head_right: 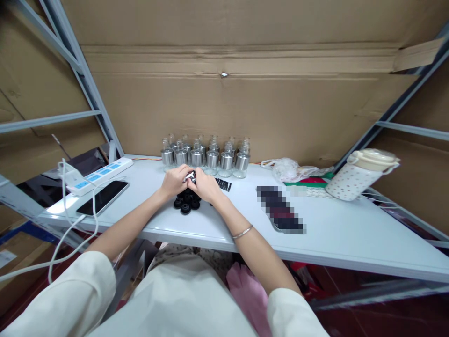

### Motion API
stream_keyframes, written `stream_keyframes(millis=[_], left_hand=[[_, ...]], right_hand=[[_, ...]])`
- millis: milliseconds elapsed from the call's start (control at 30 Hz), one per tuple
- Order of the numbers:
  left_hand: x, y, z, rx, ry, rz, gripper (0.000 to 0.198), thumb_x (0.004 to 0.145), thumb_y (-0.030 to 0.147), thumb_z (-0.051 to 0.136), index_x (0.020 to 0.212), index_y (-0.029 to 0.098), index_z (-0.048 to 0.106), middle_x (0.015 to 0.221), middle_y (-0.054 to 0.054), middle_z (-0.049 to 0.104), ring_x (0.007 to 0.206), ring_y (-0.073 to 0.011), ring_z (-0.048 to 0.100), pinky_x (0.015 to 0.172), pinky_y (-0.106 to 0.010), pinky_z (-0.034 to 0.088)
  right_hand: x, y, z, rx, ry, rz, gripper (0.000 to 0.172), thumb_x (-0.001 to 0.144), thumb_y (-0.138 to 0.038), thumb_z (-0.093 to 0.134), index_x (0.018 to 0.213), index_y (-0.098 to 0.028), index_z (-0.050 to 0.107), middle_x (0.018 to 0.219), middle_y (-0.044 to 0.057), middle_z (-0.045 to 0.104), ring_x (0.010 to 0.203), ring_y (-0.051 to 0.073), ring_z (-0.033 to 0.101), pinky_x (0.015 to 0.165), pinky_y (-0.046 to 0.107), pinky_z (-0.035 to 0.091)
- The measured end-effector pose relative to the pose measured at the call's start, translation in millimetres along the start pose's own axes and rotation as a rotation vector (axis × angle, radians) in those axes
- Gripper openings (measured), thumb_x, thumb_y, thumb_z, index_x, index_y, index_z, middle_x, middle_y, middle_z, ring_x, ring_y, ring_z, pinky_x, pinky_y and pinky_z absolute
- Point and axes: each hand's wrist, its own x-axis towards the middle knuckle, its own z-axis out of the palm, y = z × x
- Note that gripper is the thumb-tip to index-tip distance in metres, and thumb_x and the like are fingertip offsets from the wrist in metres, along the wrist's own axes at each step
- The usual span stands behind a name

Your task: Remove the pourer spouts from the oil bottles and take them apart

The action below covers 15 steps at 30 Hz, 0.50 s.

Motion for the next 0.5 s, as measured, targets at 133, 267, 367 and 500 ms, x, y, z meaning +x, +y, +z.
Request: stream_keyframes(millis=[133, 267, 367, 500], left_hand=[[1, -2, -1.8, 0.018, -0.011, 0.051, 0.024, 0.08, 0.015, 0.043, 0.097, 0.017, 0.059, 0.085, -0.006, 0.061, 0.07, -0.0169, 0.06, 0.061, -0.025, 0.043], [-1, -12, -4.8, -0.069, 0.027, 0.07, 0.023, 0.082, 0.014, 0.041, 0.095, 0.017, 0.059, 0.084, -0.005, 0.061, 0.072, -0.0152, 0.06, 0.063, -0.023, 0.043], [-2, -17, -4.2, -0.111, 0.042, 0.034, 0.02, 0.081, 0.014, 0.043, 0.092, 0.017, 0.059, 0.082, -0.004, 0.062, 0.072, -0.0145, 0.06, 0.063, -0.023, 0.043], [-2, -17, -3.7, -0.155, 0.104, -0.007, 0.019, 0.078, 0.013, 0.045, 0.091, 0.017, 0.059, 0.083, -0.003, 0.063, 0.073, -0.0139, 0.059, 0.065, -0.023, 0.044]], right_hand=[[-1, 0, 0, 0.056, -0.013, 0.011, 0.019, 0.089, -0.031, 0.035, 0.098, -0.017, 0.042, 0.082, 0.011, 0.067, 0.066, 0.025, 0.062, 0.054, 0.029, 0.032], [-2, 2, -4, 0.058, 0.034, -0.038, 0.016, 0.086, -0.023, 0.03, 0.097, -0.018, 0.041, 0.074, 0.009, 0.066, 0.061, 0.026, 0.06, 0.053, 0.029, 0.029], [-3, 1, -6, 0.067, 0.083, -0.025, 0.018, 0.089, -0.025, 0.027, 0.099, -0.018, 0.04, 0.071, 0.008, 0.065, 0.061, 0.026, 0.06, 0.055, 0.029, 0.029], [1, 8, -6, 0.126, 0.113, 0.025, 0.023, 0.095, -0.033, 0.023, 0.093, -0.021, 0.043, 0.065, 0.003, 0.06, 0.061, 0.024, 0.059, 0.056, 0.028, 0.029]])
